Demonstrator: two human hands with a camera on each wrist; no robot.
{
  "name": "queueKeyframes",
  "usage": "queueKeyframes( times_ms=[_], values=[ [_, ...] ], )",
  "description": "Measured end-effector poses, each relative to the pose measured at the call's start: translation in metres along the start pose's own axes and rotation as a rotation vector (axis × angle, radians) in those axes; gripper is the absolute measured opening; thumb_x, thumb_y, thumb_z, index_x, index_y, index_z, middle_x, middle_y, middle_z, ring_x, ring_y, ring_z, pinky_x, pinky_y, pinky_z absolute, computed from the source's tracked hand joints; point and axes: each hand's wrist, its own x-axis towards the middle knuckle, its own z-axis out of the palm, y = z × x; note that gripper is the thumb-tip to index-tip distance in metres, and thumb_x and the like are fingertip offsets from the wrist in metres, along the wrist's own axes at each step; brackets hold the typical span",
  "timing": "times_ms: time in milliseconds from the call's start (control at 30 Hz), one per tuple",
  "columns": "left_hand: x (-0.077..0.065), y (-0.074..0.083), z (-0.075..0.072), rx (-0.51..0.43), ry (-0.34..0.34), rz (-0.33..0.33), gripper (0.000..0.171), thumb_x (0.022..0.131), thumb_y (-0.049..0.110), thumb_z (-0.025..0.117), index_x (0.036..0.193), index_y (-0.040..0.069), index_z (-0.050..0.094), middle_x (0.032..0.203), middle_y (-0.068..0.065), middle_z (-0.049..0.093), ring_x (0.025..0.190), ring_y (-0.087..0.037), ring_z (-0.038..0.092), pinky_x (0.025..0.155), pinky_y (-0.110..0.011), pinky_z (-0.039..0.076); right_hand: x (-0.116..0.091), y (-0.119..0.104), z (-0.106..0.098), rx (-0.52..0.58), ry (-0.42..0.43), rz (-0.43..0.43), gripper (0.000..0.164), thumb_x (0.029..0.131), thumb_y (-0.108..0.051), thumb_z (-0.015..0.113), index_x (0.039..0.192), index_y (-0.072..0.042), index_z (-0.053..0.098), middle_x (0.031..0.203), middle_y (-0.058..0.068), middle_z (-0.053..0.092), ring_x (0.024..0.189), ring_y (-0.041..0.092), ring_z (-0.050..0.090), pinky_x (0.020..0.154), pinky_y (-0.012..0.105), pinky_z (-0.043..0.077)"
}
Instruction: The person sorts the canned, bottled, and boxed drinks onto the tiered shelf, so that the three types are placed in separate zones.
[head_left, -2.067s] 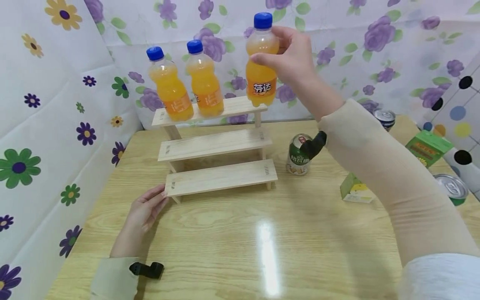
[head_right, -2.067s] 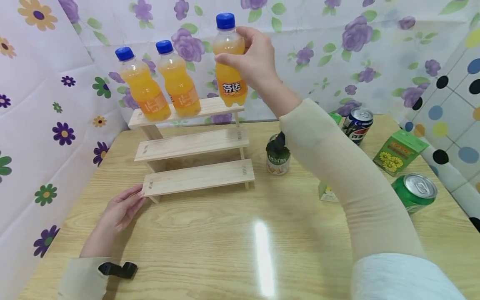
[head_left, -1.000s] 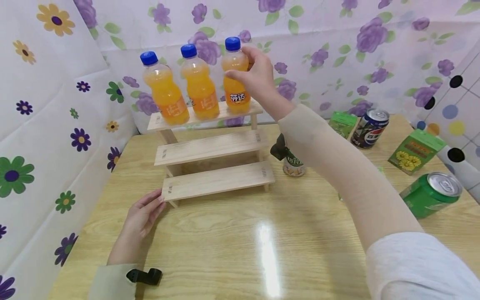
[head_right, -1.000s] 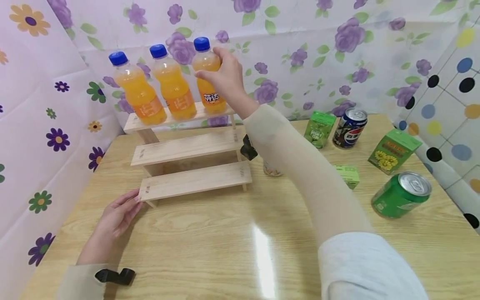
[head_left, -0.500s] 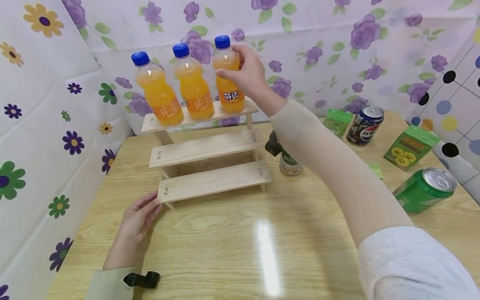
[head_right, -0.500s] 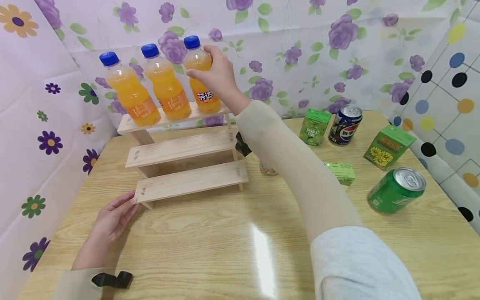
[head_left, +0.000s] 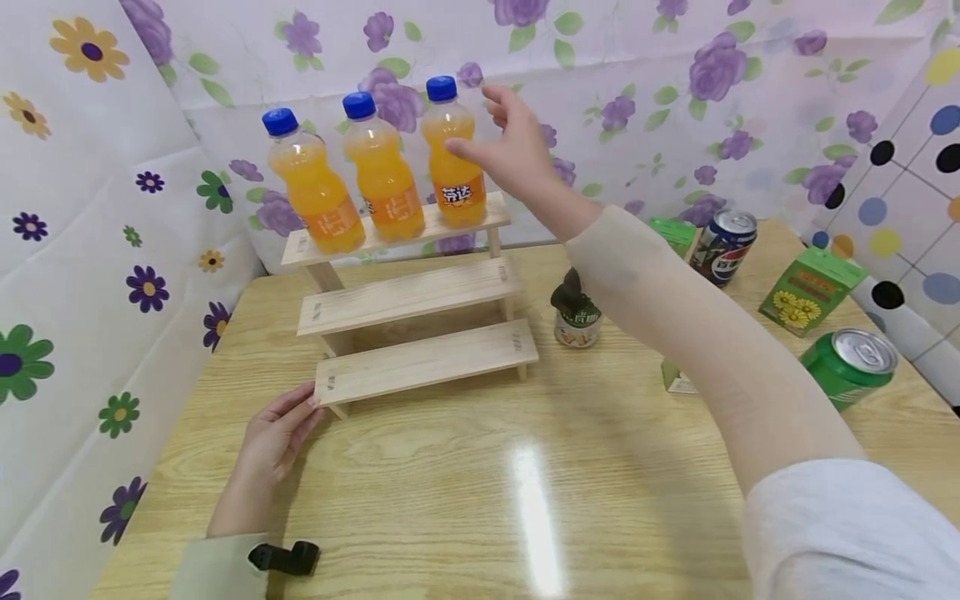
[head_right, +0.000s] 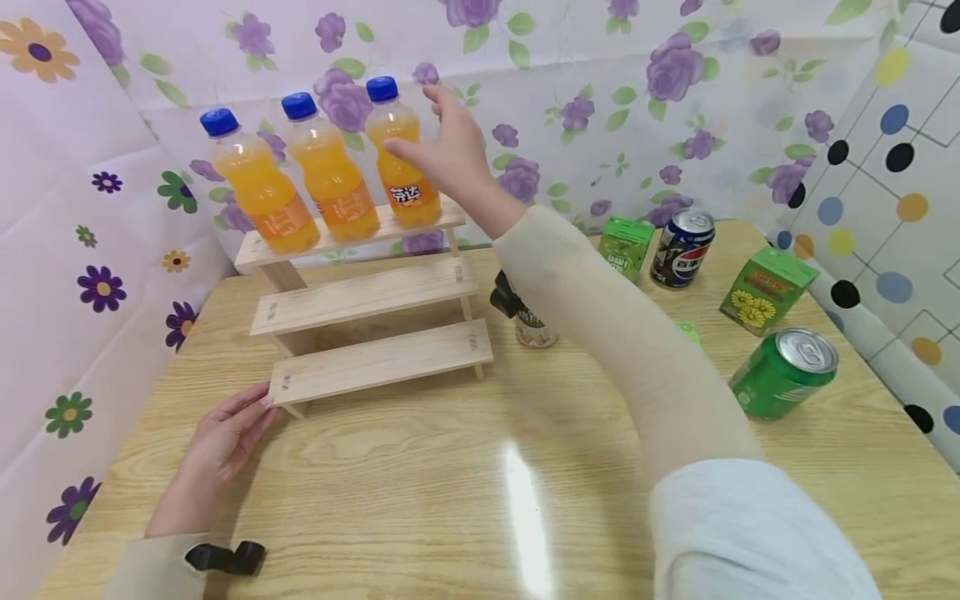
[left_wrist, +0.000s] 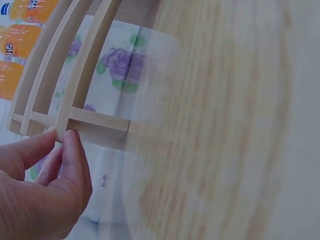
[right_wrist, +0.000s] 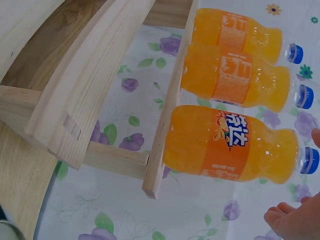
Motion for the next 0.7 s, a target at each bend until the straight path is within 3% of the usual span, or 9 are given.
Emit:
queueKeyframes(
  times_ms=[233,500,700],
  values=[
    [-0.001,0.002,0.000,0.022,0.023,-0.027,0.030,0.091,-0.003,0.059,0.085,0.023,0.075,0.093,0.011,0.068,0.085,-0.003,0.067,0.085,-0.014,0.055,-0.025,0.019,-0.018,0.061,0.047,0.008,0.078,0.081,-0.030,0.077,0.145,-0.020,0.035,0.147,0.001,0.040,0.134,0.012,0.037,0.114,0.016,0.031],
    [-0.002,0.003,0.001,0.049,0.040,-0.031,0.031,0.092,-0.001,0.058,0.086,0.024,0.074,0.094,0.012,0.068,0.086,-0.003,0.066,0.087,-0.014,0.055,-0.057,0.046,-0.035,0.064,0.102,-0.066,0.074,0.081,-0.024,0.078,0.143,-0.014,0.039,0.141,0.004,0.046,0.129,0.013,0.042,0.114,0.020,0.034],
    [0.000,0.002,0.000,0.019,0.027,-0.033,0.032,0.091,-0.003,0.059,0.085,0.023,0.076,0.092,0.010,0.069,0.083,-0.004,0.067,0.083,-0.013,0.056,-0.080,0.063,-0.041,0.081,0.114,-0.002,0.076,0.081,-0.024,0.077,0.143,-0.015,0.036,0.144,0.003,0.042,0.133,0.012,0.038,0.116,0.021,0.029]
  ],
)
